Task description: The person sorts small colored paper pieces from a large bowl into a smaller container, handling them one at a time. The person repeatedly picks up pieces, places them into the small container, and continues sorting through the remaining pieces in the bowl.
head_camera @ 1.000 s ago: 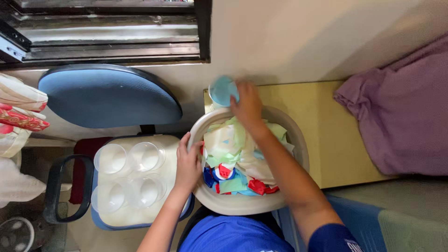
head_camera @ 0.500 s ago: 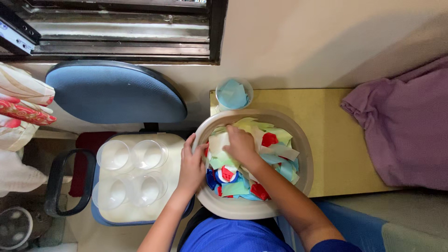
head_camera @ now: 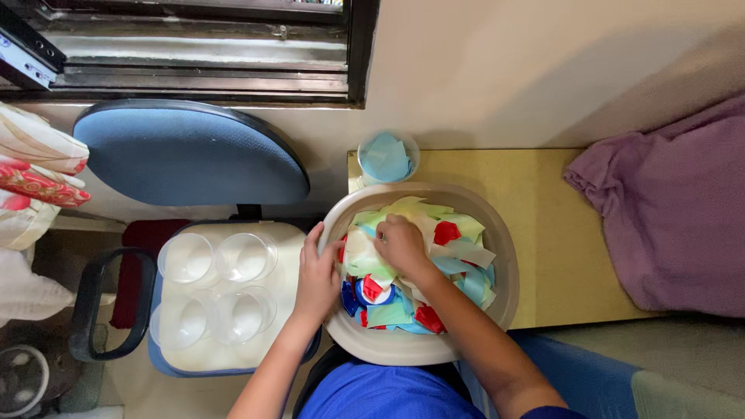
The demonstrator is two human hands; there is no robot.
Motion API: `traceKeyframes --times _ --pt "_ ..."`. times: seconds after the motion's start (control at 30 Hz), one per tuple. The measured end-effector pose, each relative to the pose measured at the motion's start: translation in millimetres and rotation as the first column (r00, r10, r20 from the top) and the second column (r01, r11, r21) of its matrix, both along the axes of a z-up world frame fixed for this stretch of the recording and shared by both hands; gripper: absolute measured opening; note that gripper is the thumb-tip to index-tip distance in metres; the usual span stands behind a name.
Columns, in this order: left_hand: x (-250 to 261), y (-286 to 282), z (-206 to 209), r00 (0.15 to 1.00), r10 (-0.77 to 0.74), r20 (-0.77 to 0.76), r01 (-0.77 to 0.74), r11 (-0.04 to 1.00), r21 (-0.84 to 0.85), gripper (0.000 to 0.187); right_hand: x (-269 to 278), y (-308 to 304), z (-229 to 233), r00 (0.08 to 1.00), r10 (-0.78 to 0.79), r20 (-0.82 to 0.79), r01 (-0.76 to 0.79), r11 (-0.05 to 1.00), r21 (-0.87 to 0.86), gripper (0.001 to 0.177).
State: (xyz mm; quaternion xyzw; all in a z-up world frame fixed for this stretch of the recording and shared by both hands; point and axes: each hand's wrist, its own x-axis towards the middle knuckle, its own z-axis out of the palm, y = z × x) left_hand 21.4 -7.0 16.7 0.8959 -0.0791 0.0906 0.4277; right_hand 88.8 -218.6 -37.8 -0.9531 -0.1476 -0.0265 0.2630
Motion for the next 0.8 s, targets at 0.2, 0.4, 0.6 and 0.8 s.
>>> traceKeyframes --times 0.2,0.4,0.6,0.8 --pt "0 0 2 1.0 -0.007 0.006 0.007 1.0 -0.007 0.044 -1 -11 -7 0.85 0.052 -0.524 0.108 0.956 0.271 0.017" --pt "0 -1 3 1.0 0.0 0.008 0.0 1.0 0.001 0.043 -5 -1 -17 0.962 -0.01 -0.272 0.086 0.96 0.267 0.027" --pt "0 -2 3 0.999 0.004 0.036 -0.005 1.0 0.015 0.038 -3 16 -9 0.975 -0.065 -0.213 0.032 0.987 -0.156 0.03" --pt "1 -2 2 1.0 0.009 0.03 -0.009 1.0 0.007 0.035 3 13 -19 0.999 -0.011 -0.031 0.007 0.99 -0.141 0.006"
